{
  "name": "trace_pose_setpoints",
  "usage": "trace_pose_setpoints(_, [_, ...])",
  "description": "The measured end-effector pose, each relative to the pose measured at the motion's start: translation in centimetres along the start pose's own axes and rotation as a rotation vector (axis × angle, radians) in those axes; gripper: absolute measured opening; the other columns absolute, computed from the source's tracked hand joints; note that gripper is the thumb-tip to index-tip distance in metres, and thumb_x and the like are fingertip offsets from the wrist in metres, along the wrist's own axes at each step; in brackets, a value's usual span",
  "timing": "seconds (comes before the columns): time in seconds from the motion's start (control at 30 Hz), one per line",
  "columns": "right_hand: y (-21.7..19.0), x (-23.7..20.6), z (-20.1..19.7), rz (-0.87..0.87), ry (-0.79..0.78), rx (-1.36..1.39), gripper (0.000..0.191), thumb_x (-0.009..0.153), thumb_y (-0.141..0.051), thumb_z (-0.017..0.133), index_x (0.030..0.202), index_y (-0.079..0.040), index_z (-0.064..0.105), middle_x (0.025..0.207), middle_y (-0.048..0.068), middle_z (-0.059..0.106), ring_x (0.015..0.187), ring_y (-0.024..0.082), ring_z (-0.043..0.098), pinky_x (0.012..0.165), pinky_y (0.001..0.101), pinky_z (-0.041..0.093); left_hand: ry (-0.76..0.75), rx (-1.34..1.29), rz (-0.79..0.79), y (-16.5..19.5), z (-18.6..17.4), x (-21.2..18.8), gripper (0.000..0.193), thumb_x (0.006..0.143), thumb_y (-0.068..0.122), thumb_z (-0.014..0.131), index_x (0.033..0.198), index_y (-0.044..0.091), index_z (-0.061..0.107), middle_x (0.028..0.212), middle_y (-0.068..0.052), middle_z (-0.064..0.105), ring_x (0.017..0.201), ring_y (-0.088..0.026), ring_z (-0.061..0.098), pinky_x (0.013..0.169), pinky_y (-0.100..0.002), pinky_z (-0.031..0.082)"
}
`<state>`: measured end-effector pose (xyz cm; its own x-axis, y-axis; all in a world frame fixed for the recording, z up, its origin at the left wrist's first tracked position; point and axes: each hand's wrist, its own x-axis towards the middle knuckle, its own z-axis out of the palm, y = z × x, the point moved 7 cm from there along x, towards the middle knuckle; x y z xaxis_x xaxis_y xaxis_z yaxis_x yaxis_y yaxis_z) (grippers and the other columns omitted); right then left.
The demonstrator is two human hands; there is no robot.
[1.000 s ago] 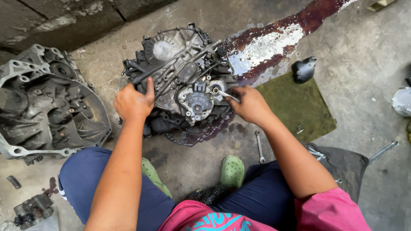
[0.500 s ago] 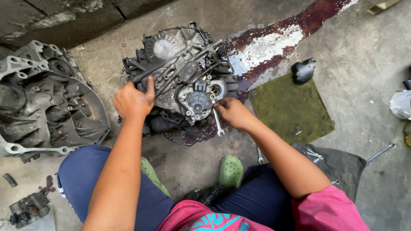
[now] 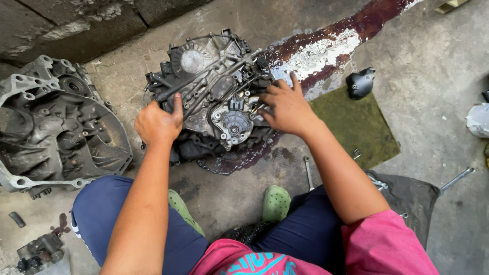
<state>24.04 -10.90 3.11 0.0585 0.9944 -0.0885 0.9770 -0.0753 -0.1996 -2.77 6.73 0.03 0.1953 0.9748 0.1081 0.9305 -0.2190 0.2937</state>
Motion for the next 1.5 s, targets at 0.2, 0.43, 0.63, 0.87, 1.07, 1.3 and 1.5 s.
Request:
trace_pose_setpoints(0.2, [2.4,-3.0,1.0,0.317,0.13,0.19,0.04,0.098,-0.038,0.064,0.121,-0.005,0.071,0.102,0.017,0.073,0.115,0.036,0.06,0.112,0.065,0.026,-0.043,0.015,-0.036,-0.3,0.1,0.0,0.07,0.088,0.069,0.067,0.083,0.0,0.076,0.084,-0.03,0.071,0.081,-0.05,0.069,0.076,-0.055,0.054])
trace_pose_setpoints(0.43, [0.1,-4.0,6.7,0.491,-0.128,0.776,0.036,0.099,-0.033,0.061,0.117,-0.004,0.071,0.085,0.016,0.076,0.074,0.024,0.072,0.072,0.0367,0.054,-0.085,-0.004,-0.056,-0.5,0.1,0.1,0.071,0.089,0.07,0.066,0.084,-0.001,0.075,0.085,-0.03,0.071,0.083,-0.05,0.069,0.078,-0.054,0.054])
trace_pose_setpoints(0.63, [-1.2,-2.9,9.0,0.541,-0.164,1.201,0.031,0.104,-0.027,0.055,0.114,0.0,0.066,0.08,0.012,0.081,0.069,0.011,0.072,0.064,0.0288,0.053,-0.076,-0.008,-0.04,-0.4,0.0,0.2,0.068,0.089,0.068,0.066,0.086,0.001,0.075,0.084,-0.03,0.071,0.082,-0.049,0.069,0.077,-0.055,0.054])
trace_pose_setpoints(0.87, [-2.0,-3.3,10.2,0.67,-0.155,1.442,0.027,0.105,-0.025,0.05,0.117,-0.001,0.058,0.08,0.012,0.077,0.064,0.016,0.073,0.05,0.0294,0.051,-0.04,0.001,-0.016,-0.4,0.3,0.1,0.069,0.089,0.069,0.066,0.085,0.001,0.076,0.085,-0.029,0.072,0.082,-0.049,0.069,0.076,-0.055,0.054])
trace_pose_setpoints(1.07, [-2.0,-3.7,10.5,0.642,-0.094,1.346,0.026,0.105,-0.023,0.049,0.116,-0.002,0.057,0.08,0.013,0.077,0.062,0.016,0.073,0.047,0.03,0.051,-0.057,0.011,-0.023,-0.5,0.4,0.3,0.069,0.089,0.069,0.066,0.085,0.001,0.076,0.084,-0.029,0.071,0.081,-0.049,0.069,0.076,-0.055,0.054])
trace_pose_setpoints(1.3, [-0.2,-2.8,10.4,0.552,-0.079,1.159,0.031,0.105,-0.03,0.056,0.114,-0.002,0.064,0.085,0.016,0.074,0.071,0.022,0.072,0.063,0.0379,0.056,-0.022,-0.019,0.002,-0.3,0.3,0.0,0.067,0.09,0.067,0.068,0.085,0.001,0.076,0.084,-0.028,0.072,0.08,-0.048,0.069,0.075,-0.055,0.053])
trace_pose_setpoints(1.5, [1.0,-0.6,2.9,0.138,0.064,0.018,0.042,0.097,-0.051,0.065,0.111,-0.013,0.076,0.095,0.006,0.075,0.097,0.028,0.063,0.088,0.046,0.048,-0.039,0.004,-0.024,-0.6,0.7,0.1,0.069,0.09,0.068,0.067,0.082,0.0,0.074,0.083,-0.028,0.072,0.08,-0.048,0.069,0.075,-0.054,0.054])
